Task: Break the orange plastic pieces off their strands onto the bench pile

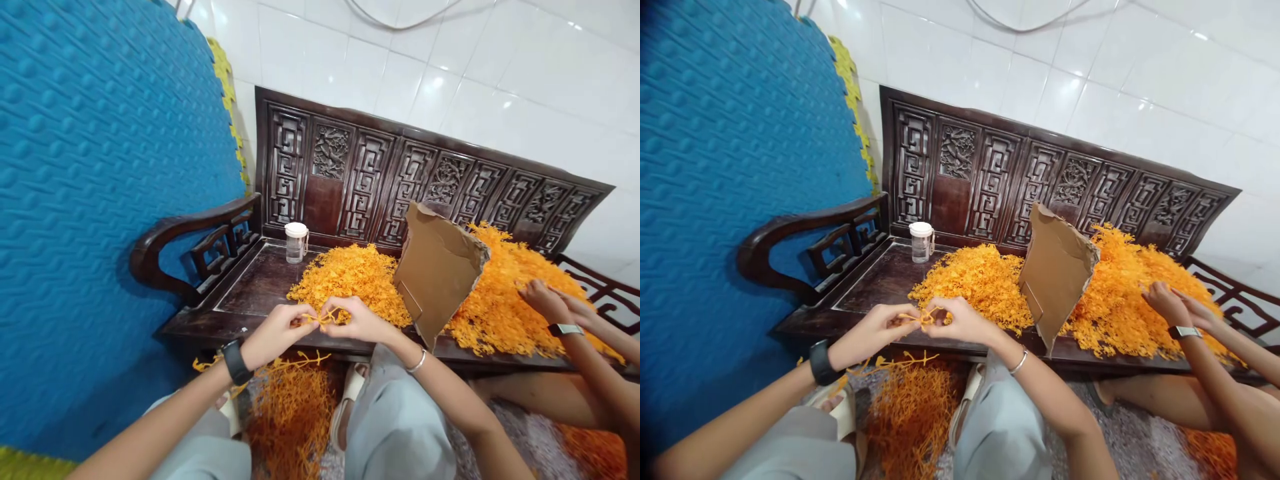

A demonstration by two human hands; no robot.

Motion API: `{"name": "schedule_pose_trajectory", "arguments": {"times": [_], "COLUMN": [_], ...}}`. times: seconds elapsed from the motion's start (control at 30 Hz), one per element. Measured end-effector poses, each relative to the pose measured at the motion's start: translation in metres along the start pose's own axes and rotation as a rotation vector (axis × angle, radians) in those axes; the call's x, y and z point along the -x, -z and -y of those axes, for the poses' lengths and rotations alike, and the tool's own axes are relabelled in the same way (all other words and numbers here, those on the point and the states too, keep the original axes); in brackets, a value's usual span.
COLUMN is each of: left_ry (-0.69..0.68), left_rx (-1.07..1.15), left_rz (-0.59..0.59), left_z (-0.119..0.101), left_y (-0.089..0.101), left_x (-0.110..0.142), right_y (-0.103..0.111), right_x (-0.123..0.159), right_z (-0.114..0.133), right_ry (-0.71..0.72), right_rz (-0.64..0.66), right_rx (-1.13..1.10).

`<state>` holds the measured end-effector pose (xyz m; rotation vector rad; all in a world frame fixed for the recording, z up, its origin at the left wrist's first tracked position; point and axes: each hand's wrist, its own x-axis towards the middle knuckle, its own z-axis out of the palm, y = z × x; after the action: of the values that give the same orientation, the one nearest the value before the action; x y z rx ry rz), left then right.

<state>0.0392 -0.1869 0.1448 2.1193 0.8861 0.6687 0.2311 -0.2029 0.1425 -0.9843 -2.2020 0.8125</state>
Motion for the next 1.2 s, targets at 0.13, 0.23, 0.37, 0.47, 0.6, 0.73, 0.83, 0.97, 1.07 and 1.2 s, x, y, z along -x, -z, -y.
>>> {"name": "schedule_pose_trajectory", "arguments": {"times": [0.13, 0.23, 0.37, 0.47, 0.6, 0.73, 0.83, 0.97, 1.07, 1.2], "left_ry": [0.012, 0.028, 0.024, 0.002, 0.009, 0.035, 0.049, 0.079, 0.078, 0.104], "left_rx": [-0.016, -0.030, 0.062, 0.117, 0.216, 0.372, 0.486, 0.620, 0.700, 0.798], "left_rz": [0.057, 0.050, 0.060, 0.079, 0.168, 0.208, 0.247, 0.289, 0.274, 0.252], "left_z": [0.001, 0.005, 0.009, 0.008, 0.002, -0.004, -0.009, -0.017, -0.020, -0.019], "left_y": [-0.005, -0.008, -0.008, -0.006, -0.004, -0.002, 0.001, 0.002, 0.000, -0.003], "left_x": [0.001, 0.000, -0.003, -0.005, -0.002, 0.003, 0.005, 0.007, 0.008, 0.007], "right_y": [-0.005, -0.005, 0.001, 0.007, 0.010, 0.007, 0.006, 0.006, 0.007, 0.006], "right_x": [-0.001, -0.005, -0.009, -0.011, -0.011, -0.007, -0.004, -0.003, -0.004, -0.006], "right_z": [-0.006, -0.012, -0.013, -0.011, -0.009, -0.003, 0.002, 0.005, 0.003, -0.002], "right_ry": [-0.003, 0.019, -0.043, -0.050, -0.057, -0.076, -0.088, -0.094, -0.093, -0.080], "right_rz": [0.092, 0.101, 0.211, 0.350, 0.456, 0.476, 0.450, 0.444, 0.428, 0.385], "right_rx": [0.065, 0.106, 0.006, -0.174, -0.350, -0.474, -0.607, -0.724, -0.748, -0.805]}}
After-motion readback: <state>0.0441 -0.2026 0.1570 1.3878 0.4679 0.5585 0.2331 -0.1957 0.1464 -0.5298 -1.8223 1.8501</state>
